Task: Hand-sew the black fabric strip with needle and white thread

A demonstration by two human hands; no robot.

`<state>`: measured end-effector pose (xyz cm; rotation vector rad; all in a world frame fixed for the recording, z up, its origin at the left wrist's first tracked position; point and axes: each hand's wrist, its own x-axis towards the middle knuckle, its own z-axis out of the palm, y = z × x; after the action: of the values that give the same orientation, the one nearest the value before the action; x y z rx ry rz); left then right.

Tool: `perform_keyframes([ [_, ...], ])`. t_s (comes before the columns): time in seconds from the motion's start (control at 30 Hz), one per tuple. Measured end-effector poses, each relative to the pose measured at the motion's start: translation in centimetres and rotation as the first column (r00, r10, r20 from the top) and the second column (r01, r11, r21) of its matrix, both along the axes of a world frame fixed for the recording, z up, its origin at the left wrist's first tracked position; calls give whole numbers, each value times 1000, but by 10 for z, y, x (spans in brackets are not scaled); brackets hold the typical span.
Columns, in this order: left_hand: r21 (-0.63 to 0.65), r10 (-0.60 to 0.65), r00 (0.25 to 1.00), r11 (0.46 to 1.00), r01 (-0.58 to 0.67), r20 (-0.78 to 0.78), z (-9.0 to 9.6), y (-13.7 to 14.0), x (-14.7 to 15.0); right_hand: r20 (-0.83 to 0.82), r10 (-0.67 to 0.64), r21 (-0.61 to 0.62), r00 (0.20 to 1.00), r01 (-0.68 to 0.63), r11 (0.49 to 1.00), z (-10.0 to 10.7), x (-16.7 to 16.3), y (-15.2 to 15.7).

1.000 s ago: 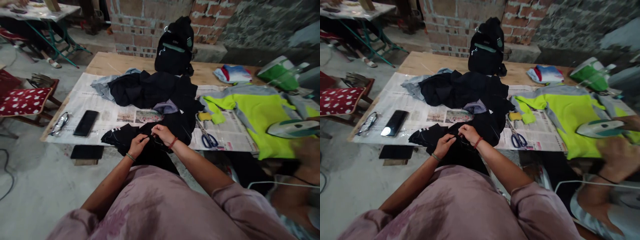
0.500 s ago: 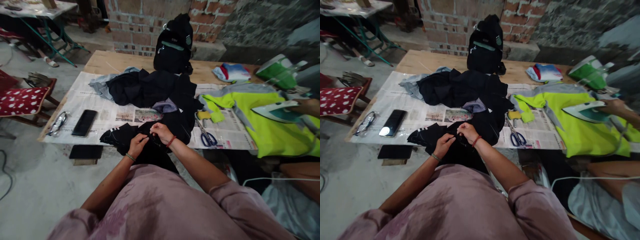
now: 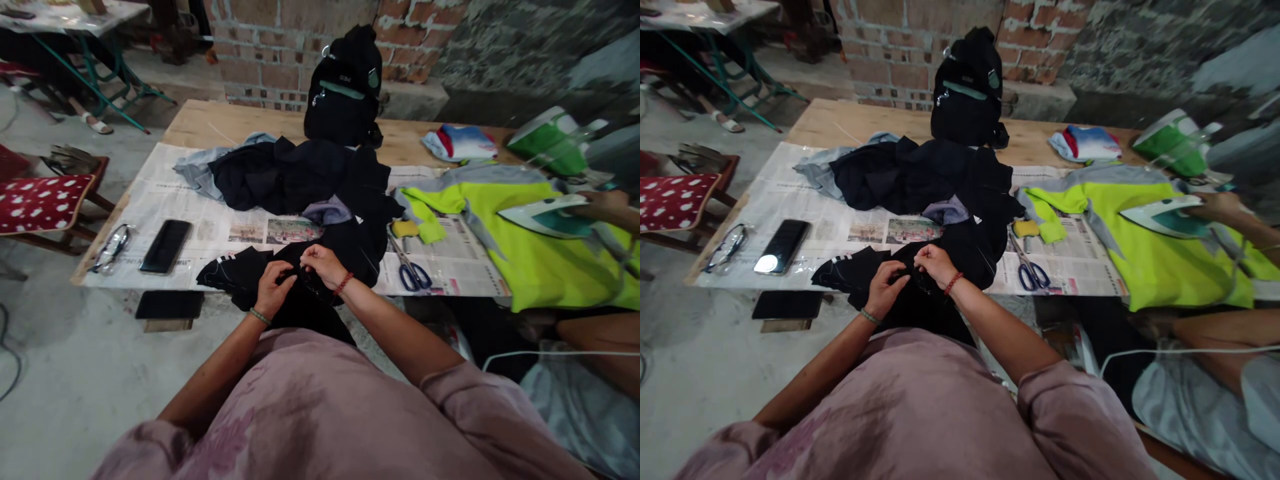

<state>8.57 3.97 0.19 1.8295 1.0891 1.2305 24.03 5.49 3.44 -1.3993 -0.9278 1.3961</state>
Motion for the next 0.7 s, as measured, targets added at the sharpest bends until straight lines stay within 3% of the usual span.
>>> perform_keyframes([
  [0.27, 58, 39, 997, 998, -36, -67, 1, -1, 1, 0, -25, -1, 1000, 25, 1000, 2, 0, -1],
  [0.5, 191, 1, 990, 981, 27, -142, 5, 4, 5, -39, -21, -12, 999, 20, 1000, 3, -1, -3],
  [0.7, 109, -34, 982, 993, 55, -184, 4, 5, 9, -63, -48, -1, 997, 48, 999, -1, 0, -2],
])
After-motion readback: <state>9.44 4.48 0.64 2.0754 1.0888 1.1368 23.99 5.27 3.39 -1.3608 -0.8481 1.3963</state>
